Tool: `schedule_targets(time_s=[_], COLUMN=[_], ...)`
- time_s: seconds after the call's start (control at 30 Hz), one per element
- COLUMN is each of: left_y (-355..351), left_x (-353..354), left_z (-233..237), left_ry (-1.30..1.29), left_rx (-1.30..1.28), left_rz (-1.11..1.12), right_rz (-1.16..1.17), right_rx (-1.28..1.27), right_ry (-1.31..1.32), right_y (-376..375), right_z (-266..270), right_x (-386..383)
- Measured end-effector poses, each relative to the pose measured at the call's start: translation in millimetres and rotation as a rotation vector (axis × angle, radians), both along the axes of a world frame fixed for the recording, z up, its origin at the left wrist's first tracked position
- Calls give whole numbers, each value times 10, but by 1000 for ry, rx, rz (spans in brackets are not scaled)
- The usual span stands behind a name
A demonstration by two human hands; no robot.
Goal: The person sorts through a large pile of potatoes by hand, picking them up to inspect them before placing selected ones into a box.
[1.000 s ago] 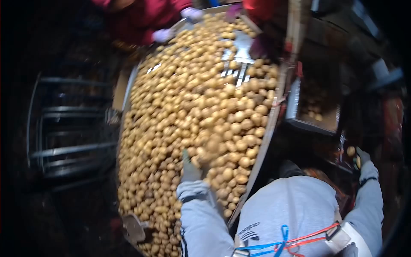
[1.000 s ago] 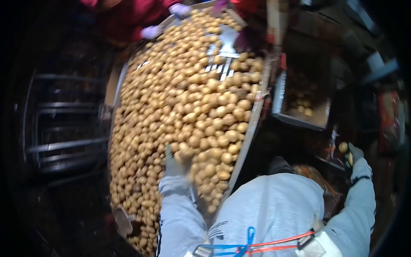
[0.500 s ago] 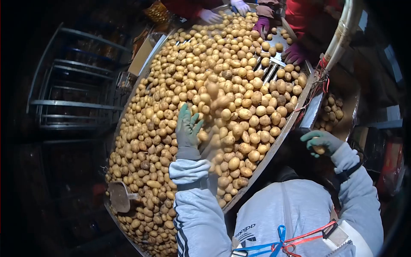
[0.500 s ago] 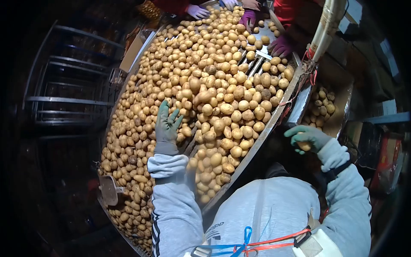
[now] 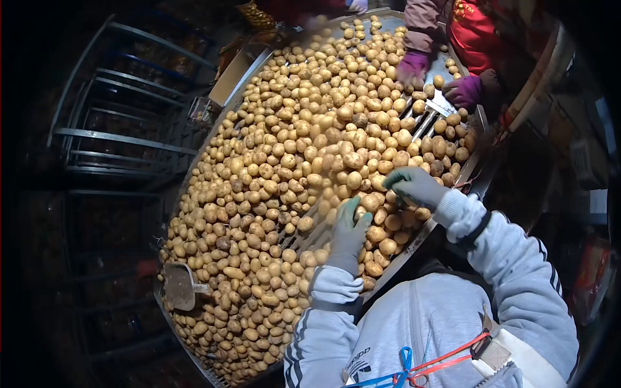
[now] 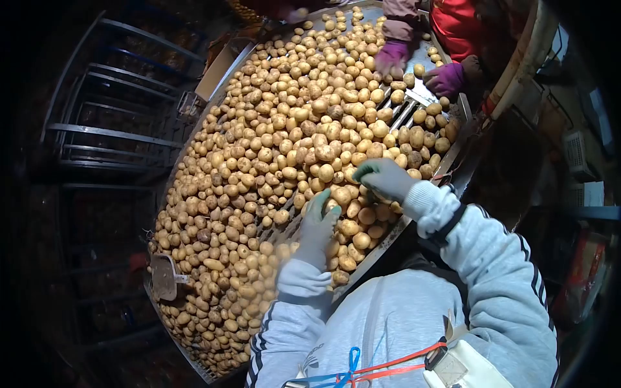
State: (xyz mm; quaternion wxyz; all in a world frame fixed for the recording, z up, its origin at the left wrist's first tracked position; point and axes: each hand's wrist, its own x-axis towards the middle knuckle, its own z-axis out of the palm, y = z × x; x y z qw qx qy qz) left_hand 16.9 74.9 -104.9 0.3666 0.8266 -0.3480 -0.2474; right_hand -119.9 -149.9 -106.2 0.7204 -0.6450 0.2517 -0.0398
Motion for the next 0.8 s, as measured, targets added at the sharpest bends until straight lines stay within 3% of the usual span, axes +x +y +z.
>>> schedule_targets(time_s=[0.1, 0.17, 0.3, 0.4, 0.43, 0.5, 0.63, 0.67, 0.7, 0.8], left_y=[0, 92, 355, 573, 599, 674, 771, 712, 697, 366], left_x=[21, 109, 132, 41, 32, -10, -196, -273, -350, -431], left_z=[-52, -24, 45, 33, 123, 222, -90, -28, -277, -93], left_ry=[123, 178, 281, 353, 265, 104, 12, -243, -411, -483], left_rx=[-162, -164, -117, -177, -119, 4, 40, 146, 267, 400], left_rz=[96, 188, 347, 386, 380, 366, 275, 67, 3, -87], right_rz=[-23, -7, 170, 147, 194, 220, 180, 146, 109, -91], right_rx=[-529, -605, -876, -460, -236, -65, 16, 105, 195, -11], right_ry=[-20, 69, 214, -5, 87, -128, -127, -69, -10, 87], right_y=[-148, -133, 27, -238, -306, -421, -627, -693, -743, -811], right_z=[15, 185, -100, -426, -172, -131, 118, 103, 102, 286], right_x=[582, 915, 1315, 1378, 1236, 879, -294, -598, -888, -1691])
